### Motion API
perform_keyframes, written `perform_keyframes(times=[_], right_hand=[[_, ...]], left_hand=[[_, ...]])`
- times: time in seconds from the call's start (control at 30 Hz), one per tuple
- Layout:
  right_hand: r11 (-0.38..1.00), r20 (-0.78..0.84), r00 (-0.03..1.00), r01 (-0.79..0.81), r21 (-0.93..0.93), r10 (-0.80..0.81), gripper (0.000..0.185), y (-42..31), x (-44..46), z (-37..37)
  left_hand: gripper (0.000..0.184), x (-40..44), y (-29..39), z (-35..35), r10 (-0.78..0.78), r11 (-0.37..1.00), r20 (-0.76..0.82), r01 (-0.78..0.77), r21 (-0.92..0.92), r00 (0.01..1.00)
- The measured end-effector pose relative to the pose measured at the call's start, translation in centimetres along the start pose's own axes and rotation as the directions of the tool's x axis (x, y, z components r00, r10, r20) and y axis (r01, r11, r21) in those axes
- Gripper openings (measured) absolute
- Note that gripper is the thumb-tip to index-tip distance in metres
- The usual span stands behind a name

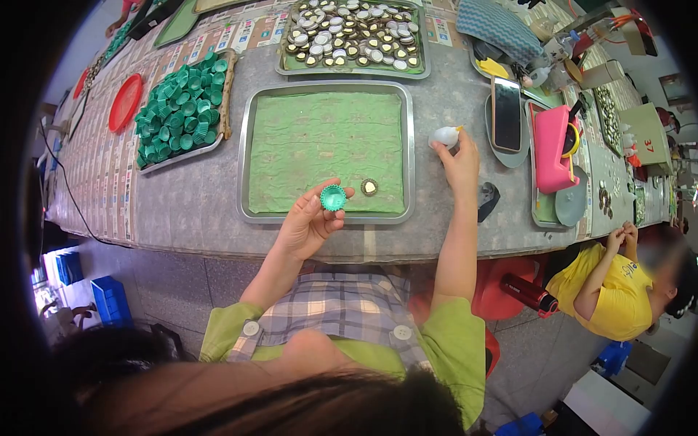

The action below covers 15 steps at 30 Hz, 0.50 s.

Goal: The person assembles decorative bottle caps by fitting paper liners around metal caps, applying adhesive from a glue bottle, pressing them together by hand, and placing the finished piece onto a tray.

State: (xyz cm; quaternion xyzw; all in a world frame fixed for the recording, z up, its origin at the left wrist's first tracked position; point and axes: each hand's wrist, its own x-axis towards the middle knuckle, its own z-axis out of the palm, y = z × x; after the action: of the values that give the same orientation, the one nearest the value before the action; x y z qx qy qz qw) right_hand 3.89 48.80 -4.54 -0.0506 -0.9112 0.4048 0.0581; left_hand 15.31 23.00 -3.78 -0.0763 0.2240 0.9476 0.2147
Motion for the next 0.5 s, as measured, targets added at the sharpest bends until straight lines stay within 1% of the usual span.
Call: perform_keyframes(times=[0.03,0.07,0.1,0.13,0.17,0.23,0.27,0.3,0.37,0.4,0.47,0.5], right_hand=[[0.999,0.010,0.999,-0.037,-0.038,0.037,0.037,-0.1,-0.1,-0.1],[0.999,0.012,0.999,-0.037,-0.039,0.037,0.037,0.0,-0.4,0.1],[0.986,-0.051,0.999,0.007,0.165,0.001,0.033,0.0,-0.7,0.4],[0.931,-0.118,0.993,0.063,0.359,-0.022,0.029,-0.1,-1.0,0.7],[0.932,-0.115,0.993,0.061,0.358,-0.021,0.029,-0.3,-1.5,0.7],[0.748,-0.140,0.988,0.139,0.648,-0.062,0.025,-2.4,-3.3,0.1],[0.709,-0.113,0.992,0.116,0.695,-0.051,0.029,-3.2,-4.5,-0.1],[0.710,-0.113,0.992,0.113,0.695,-0.048,0.029,-3.7,-5.6,-0.2],[0.687,-0.043,0.991,0.118,0.717,-0.126,0.036,-4.5,-7.4,-0.1],[0.686,-0.042,0.992,0.115,0.718,-0.122,0.036,-4.9,-8.4,0.3],[0.546,-0.015,0.996,0.060,0.836,-0.087,0.048,-5.6,-9.9,1.0],[0.545,-0.015,0.996,0.059,0.836,-0.085,0.048,-5.5,-10.4,1.1]], left_hand=[[0.042,0.0,0.0,0.0,0.003,1.000,-0.001,-0.003,-0.001,1.000],[0.042,-0.1,0.0,0.0,0.002,1.000,0.000,-0.002,-0.005,1.000],[0.042,0.0,0.0,0.0,0.001,1.000,0.003,-0.001,-0.008,1.000],[0.042,0.0,0.1,0.0,0.002,1.000,0.002,-0.002,-0.009,1.000],[0.042,0.0,0.1,0.0,-0.003,1.000,0.004,0.003,-0.016,1.000],[0.043,0.0,0.1,0.0,-0.008,1.000,0.005,0.008,-0.024,1.000],[0.043,0.1,0.1,0.1,-0.010,1.000,0.004,0.010,-0.024,1.000],[0.044,0.1,0.0,0.1,-0.014,1.000,0.003,0.014,-0.024,1.000],[0.044,0.3,0.0,0.1,-0.020,1.000,0.003,0.020,-0.024,1.000],[0.044,0.3,-0.1,0.2,-0.024,0.999,0.005,0.024,-0.023,1.000],[0.045,0.3,0.0,0.2,-0.028,1.000,0.005,0.028,-0.012,1.000],[0.045,0.3,0.0,0.2,-0.027,1.000,0.007,0.027,-0.001,1.000]])
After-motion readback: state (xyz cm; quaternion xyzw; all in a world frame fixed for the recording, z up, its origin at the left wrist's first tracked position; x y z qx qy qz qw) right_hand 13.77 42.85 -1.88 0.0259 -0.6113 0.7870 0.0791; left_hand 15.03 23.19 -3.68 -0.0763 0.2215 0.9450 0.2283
